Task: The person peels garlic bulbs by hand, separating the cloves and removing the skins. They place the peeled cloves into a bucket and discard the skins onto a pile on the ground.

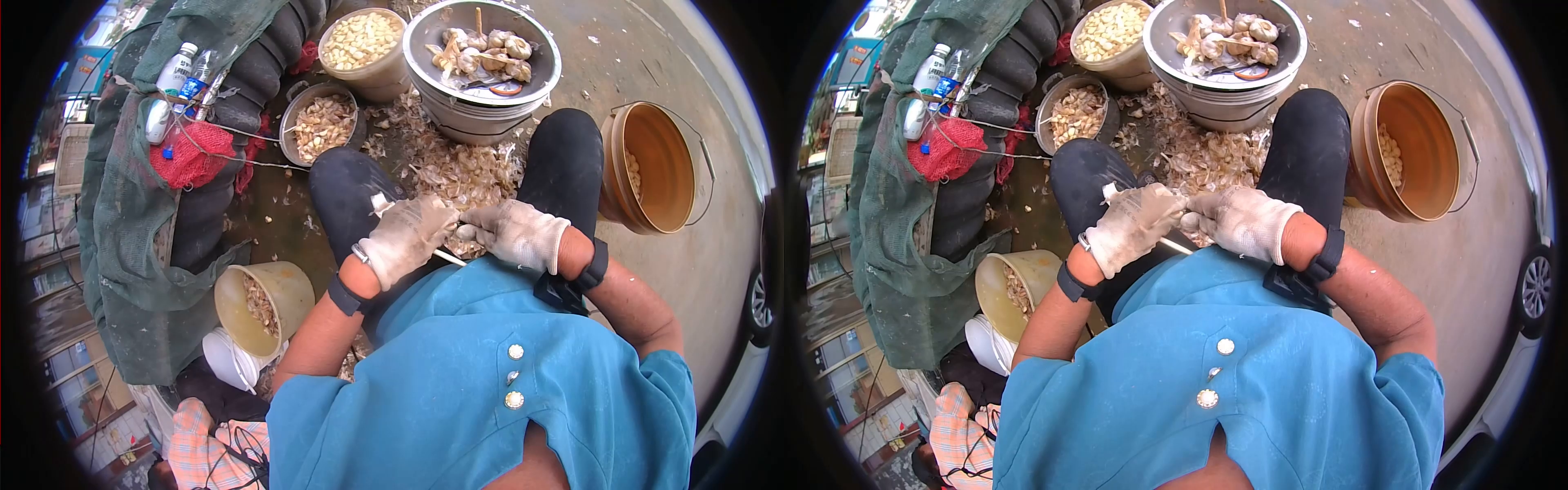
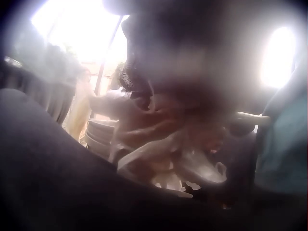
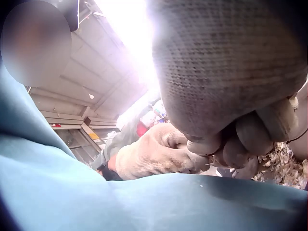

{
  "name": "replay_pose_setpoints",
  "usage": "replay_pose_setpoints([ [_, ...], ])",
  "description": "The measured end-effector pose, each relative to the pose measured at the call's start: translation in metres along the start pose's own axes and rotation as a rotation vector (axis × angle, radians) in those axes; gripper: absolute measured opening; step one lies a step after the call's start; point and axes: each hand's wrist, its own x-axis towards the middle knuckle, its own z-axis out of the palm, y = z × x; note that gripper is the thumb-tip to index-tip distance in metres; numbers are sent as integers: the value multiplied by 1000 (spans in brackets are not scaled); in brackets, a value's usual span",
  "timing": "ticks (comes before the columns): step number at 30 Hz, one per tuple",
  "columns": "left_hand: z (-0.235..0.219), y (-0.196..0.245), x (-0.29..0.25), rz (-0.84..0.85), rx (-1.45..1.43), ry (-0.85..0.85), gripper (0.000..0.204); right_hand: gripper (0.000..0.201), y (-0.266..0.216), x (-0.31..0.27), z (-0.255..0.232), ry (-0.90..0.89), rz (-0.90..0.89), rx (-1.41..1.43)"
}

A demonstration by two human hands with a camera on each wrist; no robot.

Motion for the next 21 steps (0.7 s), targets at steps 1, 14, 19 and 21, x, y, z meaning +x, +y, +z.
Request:
replay_pose_setpoints([
  [1,1,-2,-3,-13,-118,52,31,37,2,1,2,27,-5,42],
  [14,3,5,-1,-307,-1488,169,43,36,0,-2,2,-53,-93,170],
  [19,-5,7,2,-309,-1298,180,43,44,19,6,0,151,-111,187],
  [21,19,-10,1,-235,-1011,142,41,57,3,4,-10,136,38,403],
])
